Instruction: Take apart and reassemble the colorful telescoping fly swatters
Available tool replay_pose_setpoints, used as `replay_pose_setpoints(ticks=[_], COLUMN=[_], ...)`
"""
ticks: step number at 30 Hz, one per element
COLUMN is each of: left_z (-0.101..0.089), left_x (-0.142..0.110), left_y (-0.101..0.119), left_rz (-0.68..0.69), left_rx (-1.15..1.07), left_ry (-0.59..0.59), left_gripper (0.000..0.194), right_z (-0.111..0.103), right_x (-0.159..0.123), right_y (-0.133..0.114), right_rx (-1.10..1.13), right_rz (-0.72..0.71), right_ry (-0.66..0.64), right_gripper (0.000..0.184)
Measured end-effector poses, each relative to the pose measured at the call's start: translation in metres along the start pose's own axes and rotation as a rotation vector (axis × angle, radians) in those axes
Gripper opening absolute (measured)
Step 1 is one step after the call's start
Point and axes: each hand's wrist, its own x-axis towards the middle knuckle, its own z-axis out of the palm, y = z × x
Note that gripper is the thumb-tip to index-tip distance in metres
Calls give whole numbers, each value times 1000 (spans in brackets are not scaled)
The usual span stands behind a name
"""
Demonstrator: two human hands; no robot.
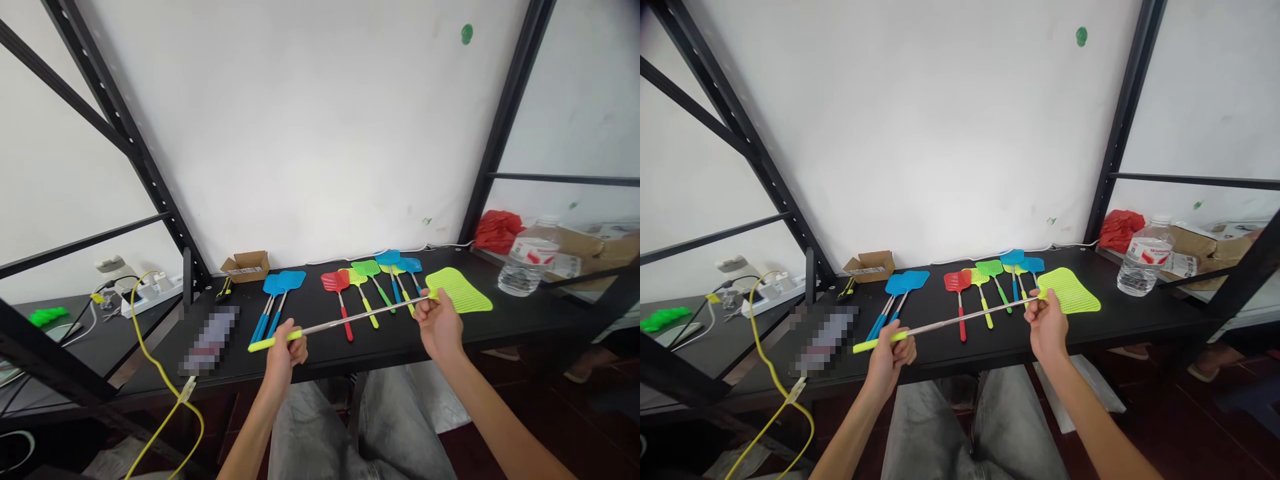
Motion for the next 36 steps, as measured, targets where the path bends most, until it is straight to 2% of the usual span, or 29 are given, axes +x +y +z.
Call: replay_pose_setpoints(ticks=[3, 8, 13, 21, 29, 33, 36], left_z=[-10, -23, -21, -15, -8, 4, 13], left_x=[0, -1, -1, 3, 5, 4, 0], left_y=[9, 10, 13, 15, 4, -13, -28], left_rz=[42, 25, 41, 93, 73, 41, -34], left_rx=[14, 126, 168, 113, 69, 128, 185], left_ry=[73, 67, 99, 122, 147, 138, 94], left_gripper=[52, 53, 51, 50, 48, 49, 51], right_z=[-10, -15, -10, -2, 4, 19, 32], right_x=[13, 17, 12, 6, 0, -24, -47], right_y=[-11, -15, -10, -5, 2, 15, 27], right_rx=[35, 1, -25, 8, 36, 12, -50], right_rz=[-14, -47, -55, -102, -99, -57, -29], right_ry=[40, 22, 49, 62, 47, 15, -93], right_gripper=[29, 30, 30, 33, 37, 41, 45])
